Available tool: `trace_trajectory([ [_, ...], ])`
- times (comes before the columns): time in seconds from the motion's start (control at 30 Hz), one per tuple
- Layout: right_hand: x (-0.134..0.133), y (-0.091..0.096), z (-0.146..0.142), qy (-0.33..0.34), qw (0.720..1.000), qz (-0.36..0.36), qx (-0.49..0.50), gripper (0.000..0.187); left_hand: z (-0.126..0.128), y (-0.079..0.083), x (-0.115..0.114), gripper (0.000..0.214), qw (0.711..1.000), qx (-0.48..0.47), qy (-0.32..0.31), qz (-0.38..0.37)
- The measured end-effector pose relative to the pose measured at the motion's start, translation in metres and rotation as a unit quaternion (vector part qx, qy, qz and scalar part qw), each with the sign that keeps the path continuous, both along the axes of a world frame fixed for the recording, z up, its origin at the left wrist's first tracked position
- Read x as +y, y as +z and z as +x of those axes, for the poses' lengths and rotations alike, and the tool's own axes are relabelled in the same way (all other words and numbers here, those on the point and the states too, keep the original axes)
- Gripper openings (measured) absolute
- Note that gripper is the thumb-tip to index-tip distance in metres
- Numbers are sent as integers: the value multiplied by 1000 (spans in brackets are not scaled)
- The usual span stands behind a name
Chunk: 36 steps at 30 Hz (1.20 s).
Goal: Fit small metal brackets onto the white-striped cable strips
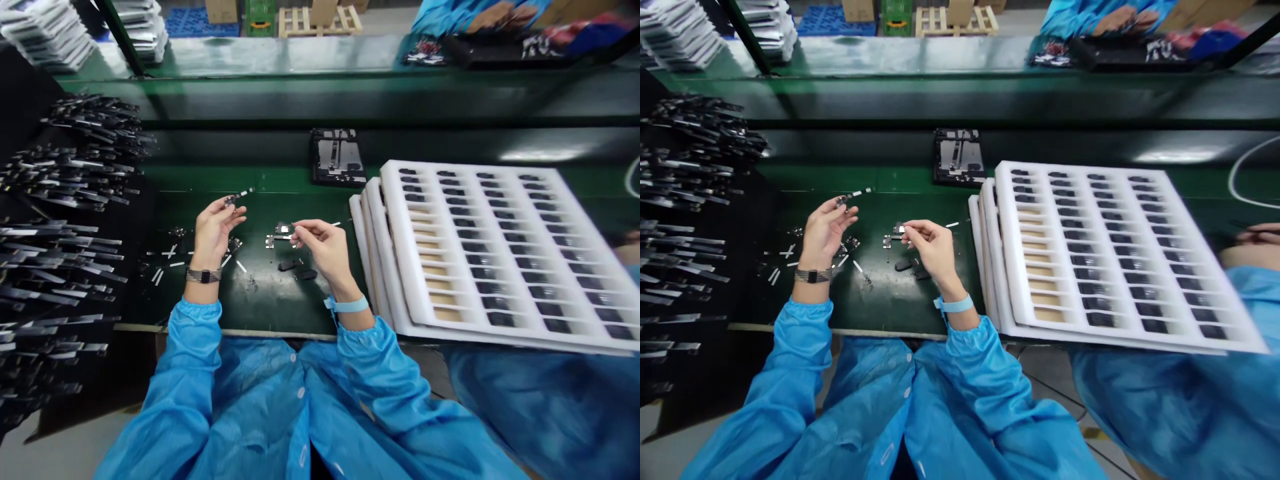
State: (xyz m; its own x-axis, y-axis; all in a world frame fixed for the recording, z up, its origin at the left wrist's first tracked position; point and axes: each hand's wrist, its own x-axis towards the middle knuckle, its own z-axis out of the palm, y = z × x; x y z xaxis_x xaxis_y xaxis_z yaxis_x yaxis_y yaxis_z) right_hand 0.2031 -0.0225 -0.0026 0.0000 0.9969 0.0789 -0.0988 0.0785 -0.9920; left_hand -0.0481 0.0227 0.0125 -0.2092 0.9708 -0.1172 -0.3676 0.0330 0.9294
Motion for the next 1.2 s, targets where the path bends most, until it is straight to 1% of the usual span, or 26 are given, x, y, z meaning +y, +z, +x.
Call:
trace_trajectory([
  [0.1, 11, -4, -10, 29, 999, -7, 15, 34, 7, -10, 2, 25, 1000, -13, -19, -10],
  [0.23, 22, -15, -19, 65, 997, -21, 37, 43, 15, -22, 5, 28, 999, -2, -32, -7],
  [0.3, 24, -21, -21, 79, 995, -39, 48, 43, 21, -27, 4, 31, 999, -8, -40, -13],
  [0.37, 23, -25, -21, 89, 993, -61, 55, 39, 28, -29, 1, 34, 998, -21, -49, -24],
  [0.47, 20, -26, -21, 95, 990, -85, 54, 32, 35, -30, -3, 35, 997, -27, -61, -40],
  [0.57, 16, -25, -22, 94, 989, -99, 53, 30, 38, -29, -6, 35, 997, -21, -70, -40],
  [0.73, 12, -24, -25, 98, 988, -108, 56, 34, 40, -25, -9, 28, 998, -28, -52, -21],
  [0.9, 9, -20, -22, 129, 986, -98, 28, 39, 44, -22, -10, 23, 999, -42, -28, -11],
  [1.0, 8, -18, -21, 139, 986, -94, 9, 41, 46, -23, -11, 23, 998, -53, -21, -18],
  [1.2, 5, -21, -25, 150, 981, -120, 9, 45, 47, -27, -9, 22, 999, -33, -20, -23],
])
